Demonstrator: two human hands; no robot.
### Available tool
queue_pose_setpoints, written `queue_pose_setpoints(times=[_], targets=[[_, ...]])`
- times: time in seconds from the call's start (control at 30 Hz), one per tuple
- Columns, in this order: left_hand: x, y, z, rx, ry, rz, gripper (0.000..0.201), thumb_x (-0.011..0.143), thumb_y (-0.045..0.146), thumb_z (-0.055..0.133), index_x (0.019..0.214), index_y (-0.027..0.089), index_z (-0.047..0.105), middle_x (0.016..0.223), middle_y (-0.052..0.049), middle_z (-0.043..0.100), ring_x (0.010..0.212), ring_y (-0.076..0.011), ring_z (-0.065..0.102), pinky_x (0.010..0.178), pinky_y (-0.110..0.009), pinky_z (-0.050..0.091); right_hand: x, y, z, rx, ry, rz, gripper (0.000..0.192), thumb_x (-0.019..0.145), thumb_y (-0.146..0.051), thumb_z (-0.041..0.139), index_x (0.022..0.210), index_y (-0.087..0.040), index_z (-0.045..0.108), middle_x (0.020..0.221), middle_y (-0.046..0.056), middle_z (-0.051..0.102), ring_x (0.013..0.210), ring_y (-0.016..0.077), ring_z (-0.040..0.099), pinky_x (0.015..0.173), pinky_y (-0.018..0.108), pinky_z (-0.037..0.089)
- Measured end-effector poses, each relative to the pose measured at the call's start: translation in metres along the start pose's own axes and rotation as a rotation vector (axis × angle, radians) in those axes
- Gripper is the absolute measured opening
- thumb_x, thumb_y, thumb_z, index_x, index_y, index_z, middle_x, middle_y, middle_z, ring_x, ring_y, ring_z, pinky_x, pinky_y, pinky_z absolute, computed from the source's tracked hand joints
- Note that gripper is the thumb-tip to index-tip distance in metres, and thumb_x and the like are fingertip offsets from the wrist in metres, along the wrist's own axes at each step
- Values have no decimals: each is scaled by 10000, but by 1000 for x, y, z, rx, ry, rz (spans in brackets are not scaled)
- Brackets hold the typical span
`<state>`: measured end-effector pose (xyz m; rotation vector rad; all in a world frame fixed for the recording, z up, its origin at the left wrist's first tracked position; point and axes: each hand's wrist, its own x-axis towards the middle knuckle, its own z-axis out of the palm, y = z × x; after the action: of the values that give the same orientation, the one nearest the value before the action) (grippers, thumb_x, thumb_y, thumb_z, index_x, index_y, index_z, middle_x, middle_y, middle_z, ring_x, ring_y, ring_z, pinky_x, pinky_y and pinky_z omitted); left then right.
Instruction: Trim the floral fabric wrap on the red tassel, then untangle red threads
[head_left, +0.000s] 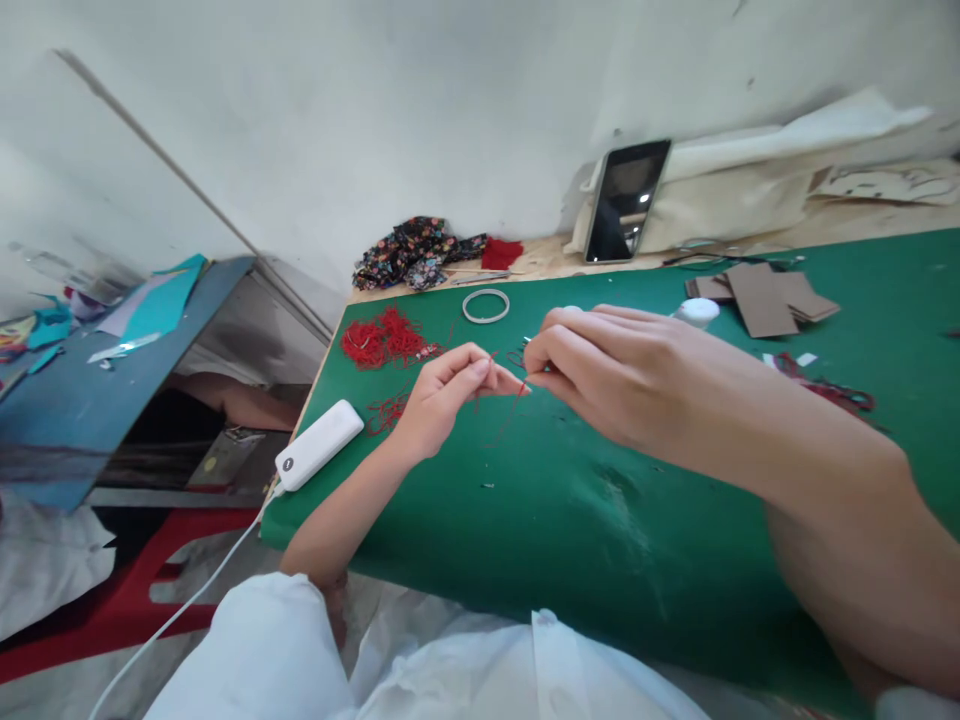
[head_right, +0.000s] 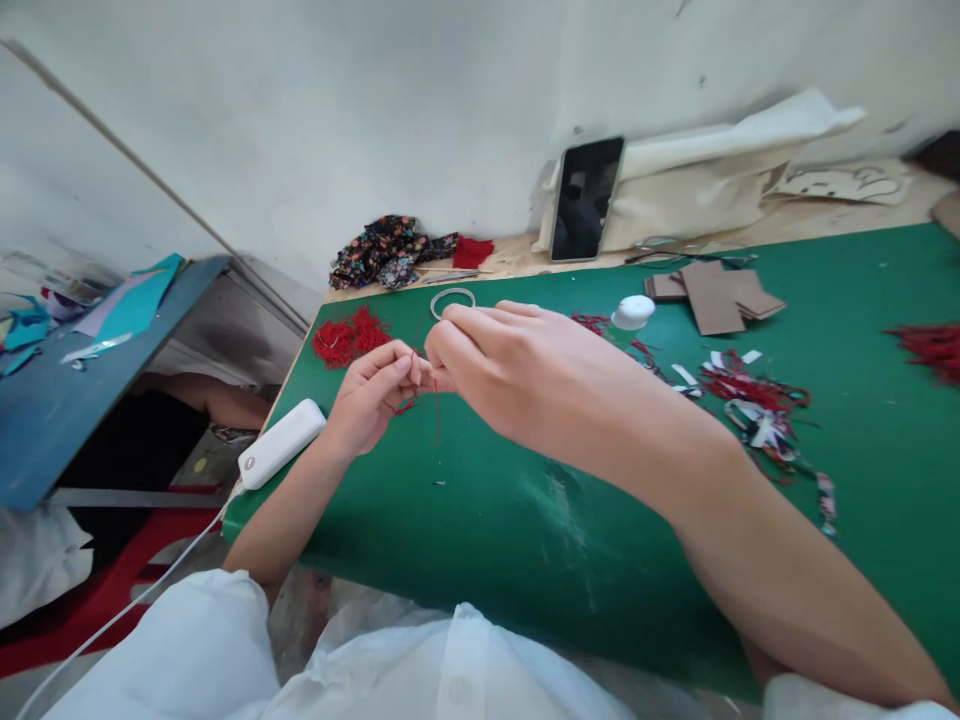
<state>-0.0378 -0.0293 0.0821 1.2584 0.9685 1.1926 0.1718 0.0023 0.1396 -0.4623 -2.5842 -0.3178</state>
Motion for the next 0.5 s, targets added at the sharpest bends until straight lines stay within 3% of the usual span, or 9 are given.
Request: queue_pose_setpoints(times=[0.1,0.2,0.37,0.5], targets=[[10,32,21,-35,-132,-99,317,869,456,622,773,174,513,693,24,615,600,-88,610,660,-242,529,-5,1,-11,-91,43,1,257,995,-169,362,780,-204,496,763,24,513,656,154,460,651,329,425],[17,51,33,61,-275,-76,284,912,419,567,787,171,505,645,22,588,520,-70,540,556,-211,464,-8,0,-21,-174,88,51,239,987,-148,356,801,-208,494,759,23,500,678,160,472,714,345,462],[16,59,37,176,-301,84,295,926,411,562,766,165,533,618,34,420,519,-44,345,479,-202,290,-7,-8,-28,-257,131,68,243,988,-136,350,831,-187,528,754,36,516,649,163,482,659,336,469],[9,62,32,251,-320,179,280,940,404,545,796,165,575,686,13,467,577,-60,369,521,-224,308,-4,-18,-31,-240,209,72,220,1006,-176,376,846,-200,525,764,36,576,705,178,573,668,342,478]])
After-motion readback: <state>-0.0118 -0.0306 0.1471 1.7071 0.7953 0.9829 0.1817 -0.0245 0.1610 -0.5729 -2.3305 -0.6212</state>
